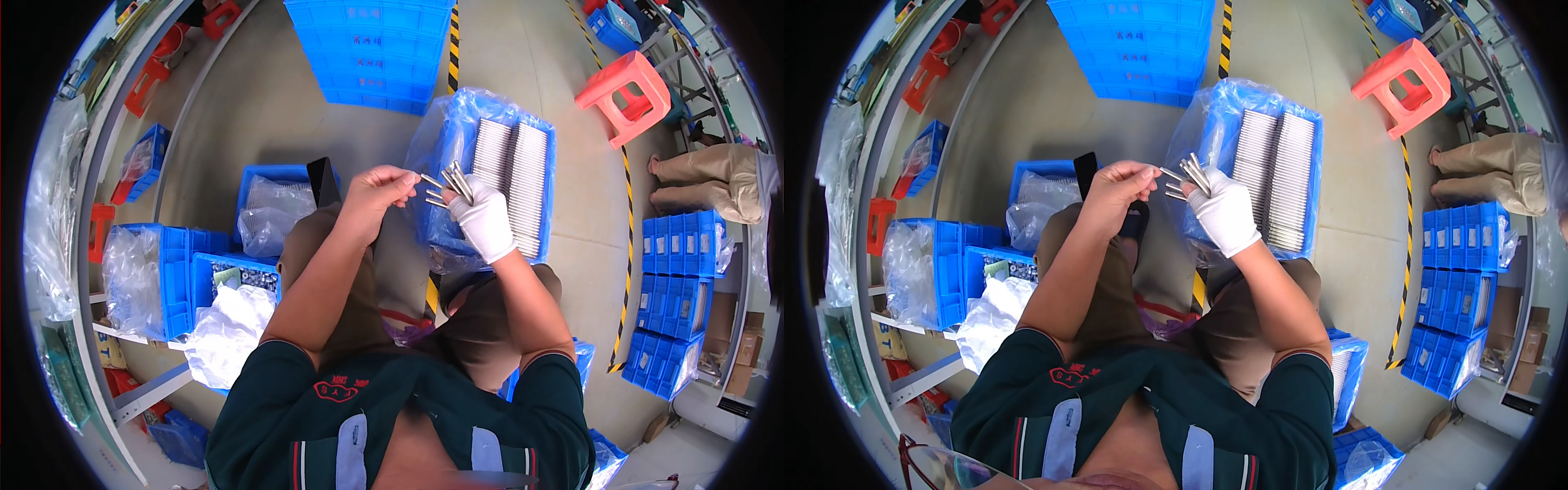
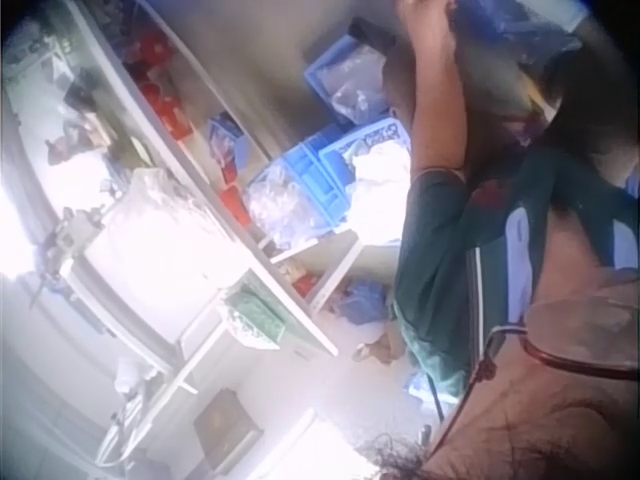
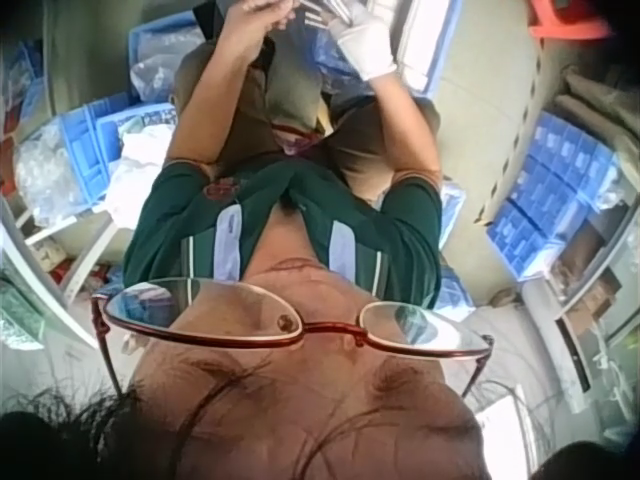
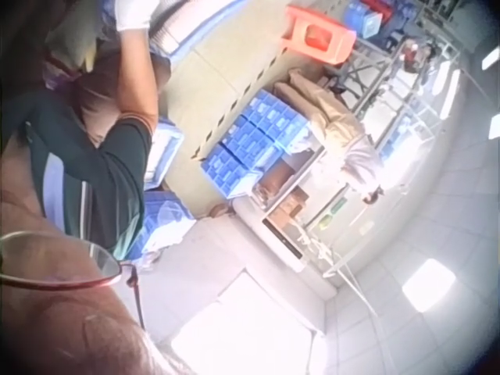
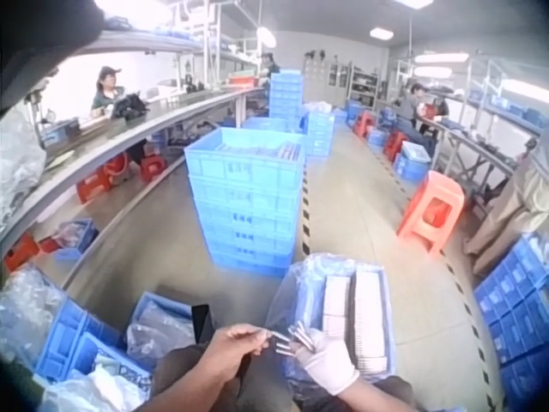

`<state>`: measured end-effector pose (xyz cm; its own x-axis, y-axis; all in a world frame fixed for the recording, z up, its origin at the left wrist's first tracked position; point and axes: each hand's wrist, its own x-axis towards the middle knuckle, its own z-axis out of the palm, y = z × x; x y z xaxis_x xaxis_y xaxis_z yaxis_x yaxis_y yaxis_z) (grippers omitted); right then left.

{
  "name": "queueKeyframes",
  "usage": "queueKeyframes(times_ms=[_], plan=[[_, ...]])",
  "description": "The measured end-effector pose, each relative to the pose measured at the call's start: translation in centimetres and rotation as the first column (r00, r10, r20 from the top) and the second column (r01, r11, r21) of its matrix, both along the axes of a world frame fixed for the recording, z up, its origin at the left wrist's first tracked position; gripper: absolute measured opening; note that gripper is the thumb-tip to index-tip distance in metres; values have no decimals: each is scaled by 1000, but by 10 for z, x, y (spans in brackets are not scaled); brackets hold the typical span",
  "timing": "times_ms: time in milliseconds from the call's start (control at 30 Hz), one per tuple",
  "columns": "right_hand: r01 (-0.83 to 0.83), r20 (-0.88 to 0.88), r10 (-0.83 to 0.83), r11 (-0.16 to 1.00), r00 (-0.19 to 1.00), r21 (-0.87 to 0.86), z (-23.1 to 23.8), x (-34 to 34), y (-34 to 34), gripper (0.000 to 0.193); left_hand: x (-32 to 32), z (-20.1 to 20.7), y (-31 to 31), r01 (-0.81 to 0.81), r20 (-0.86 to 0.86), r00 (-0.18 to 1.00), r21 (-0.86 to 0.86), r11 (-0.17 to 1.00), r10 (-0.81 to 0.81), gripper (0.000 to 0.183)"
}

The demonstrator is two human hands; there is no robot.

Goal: The person assembles metal components by attaching small metal parts onto metal rods by hand and stacks the assembled rods in rows inside plastic crates.

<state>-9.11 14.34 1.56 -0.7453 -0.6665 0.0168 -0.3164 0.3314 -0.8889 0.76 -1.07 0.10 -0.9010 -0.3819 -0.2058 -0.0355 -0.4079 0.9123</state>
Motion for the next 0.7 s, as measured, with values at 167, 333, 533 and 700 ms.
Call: queueKeyframes(times_ms=[167, 333, 533, 700], plan=[[-69, 19, 70, 997, 997, -32, 4, 3, 0, 6, 1, -3, -5, 31, 2, 1000, 46, 998, -31, 18], [-108, -95, 111, 994, 989, 32, 3, -2, 3, 6, 0, 4, -5, 74, 7, 997, -50, 996, -74, 18], [-106, 79, 106, 994, 991, 5, 1, -3, 4, 7, 1, 2, -4, 150, 7, 989, -65, 987, -149, 17], [-35, 315, 56, 997, 948, -70, 4, -4, 5, 15, 2, -1, -1, 142, 43, 990, -115, 983, -138, 19]])
